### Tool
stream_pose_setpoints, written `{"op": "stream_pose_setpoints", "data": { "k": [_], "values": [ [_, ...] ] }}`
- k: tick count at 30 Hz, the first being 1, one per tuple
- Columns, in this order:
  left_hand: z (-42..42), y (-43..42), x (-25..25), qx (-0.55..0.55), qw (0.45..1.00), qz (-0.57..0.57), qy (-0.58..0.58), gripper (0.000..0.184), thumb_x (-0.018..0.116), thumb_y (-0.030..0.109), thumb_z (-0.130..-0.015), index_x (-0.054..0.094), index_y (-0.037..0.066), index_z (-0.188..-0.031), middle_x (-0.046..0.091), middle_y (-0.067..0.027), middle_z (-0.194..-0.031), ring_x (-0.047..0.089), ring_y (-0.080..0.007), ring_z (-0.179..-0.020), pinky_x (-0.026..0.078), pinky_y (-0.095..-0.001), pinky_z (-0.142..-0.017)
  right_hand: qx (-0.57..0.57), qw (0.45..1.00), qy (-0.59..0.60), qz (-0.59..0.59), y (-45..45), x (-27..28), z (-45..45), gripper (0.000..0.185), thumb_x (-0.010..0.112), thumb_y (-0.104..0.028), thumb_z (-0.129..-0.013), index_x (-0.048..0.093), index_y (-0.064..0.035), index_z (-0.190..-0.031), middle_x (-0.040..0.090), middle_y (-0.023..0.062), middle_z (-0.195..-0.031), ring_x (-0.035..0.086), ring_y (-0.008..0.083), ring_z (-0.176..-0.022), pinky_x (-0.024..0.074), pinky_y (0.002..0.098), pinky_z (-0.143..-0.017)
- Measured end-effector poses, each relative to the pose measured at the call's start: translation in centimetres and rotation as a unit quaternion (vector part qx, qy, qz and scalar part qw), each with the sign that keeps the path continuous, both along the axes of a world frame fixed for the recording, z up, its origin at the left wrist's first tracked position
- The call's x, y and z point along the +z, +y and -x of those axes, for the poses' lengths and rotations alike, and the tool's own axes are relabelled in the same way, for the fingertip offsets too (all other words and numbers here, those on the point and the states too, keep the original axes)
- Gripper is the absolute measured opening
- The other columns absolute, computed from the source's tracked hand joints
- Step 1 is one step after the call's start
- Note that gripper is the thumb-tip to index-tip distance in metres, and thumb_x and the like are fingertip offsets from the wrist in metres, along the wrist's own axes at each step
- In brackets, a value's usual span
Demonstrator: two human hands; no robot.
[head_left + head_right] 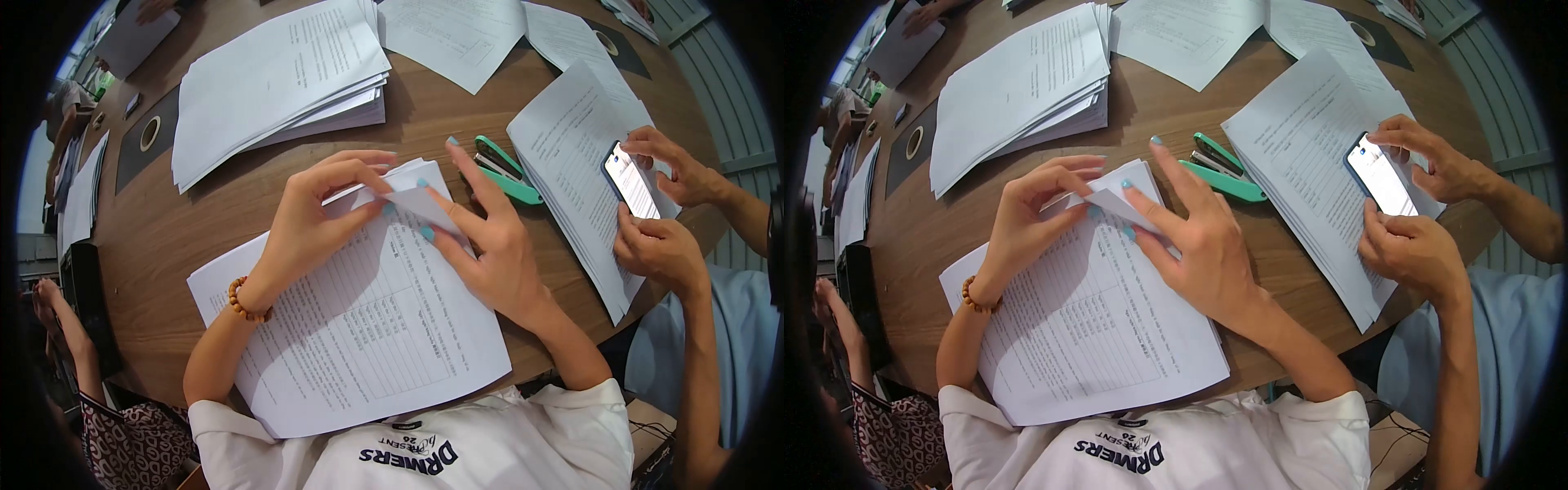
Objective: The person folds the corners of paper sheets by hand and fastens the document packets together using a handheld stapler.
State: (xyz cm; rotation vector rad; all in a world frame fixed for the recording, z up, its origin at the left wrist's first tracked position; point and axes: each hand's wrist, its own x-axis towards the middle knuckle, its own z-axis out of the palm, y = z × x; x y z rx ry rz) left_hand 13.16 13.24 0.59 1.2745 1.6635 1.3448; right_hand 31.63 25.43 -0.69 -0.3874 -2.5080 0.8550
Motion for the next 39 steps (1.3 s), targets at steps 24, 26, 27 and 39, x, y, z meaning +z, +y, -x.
{"op": "stream_pose_setpoints", "data": {
  "k": [24,26,27,39],
  "values": [
    [0.0,-0.04,0.37,0.014,0.999,0.026,0.014,0.023,0.065,-0.007,-0.071,0.063,0.0,-0.093,0.052,-0.0129,-0.122,0.054,-0.0198,-0.111,0.042,-0.034,-0.1,-0.005,0.998,-0.009,-0.068,-0.56,0.48,-0.02,0.047,0.066,-0.002,-0.07,0.064,-0.0153,-0.115,0.036,0.0163,-0.141,0.043,0.0328,-0.124,0.0372,0.0411,-0.097],
    [0.04,-0.09,0.33,0.011,1.0,0.022,0.012,0.021,0.065,-0.007,-0.071,0.062,0.0,-0.091,0.052,-0.0128,-0.122,0.054,-0.0194,-0.11,0.042,-0.0338,-0.099,-0.01,0.994,-0.014,-0.112,-0.69,0.57,-0.07,0.048,0.066,-0.003,-0.07,0.062,-0.0128,-0.117,0.036,0.0172,-0.141,0.043,0.0317,-0.124,0.0383,0.0412,-0.095],
    [0.05,-0.12,0.32,0.009,1.0,0.018,0.01,0.019,0.065,-0.007,-0.071,0.062,0.001,-0.088,0.051,-0.0127,-0.122,0.054,-0.0191,-0.11,0.042,-0.0336,-0.099,-0.011,0.994,-0.014,-0.112,-0.77,0.57,-0.01,0.048,0.066,-0.003,-0.07,0.062,-0.0128,-0.117,0.036,0.0172,-0.141,0.043,0.0317,-0.124,0.0383,0.0412,-0.095],
    [0.04,-0.09,0.09,0.001,1.0,-0.007,0.024,0.009,0.067,-0.002,-0.071,0.061,0.005,-0.074,0.058,-0.0088,-0.113,0.058,-0.0194,-0.102,0.044,-0.0317,-0.091,-0.018,0.999,-0.01,-0.044,-0.26,0.02,-0.01,0.051,0.068,-0.009,-0.07,0.058,-0.0064,-0.12,0.034,0.0163,-0.143,0.044,0.0342,-0.121,0.0374,0.043,-0.095]
  ]
}}
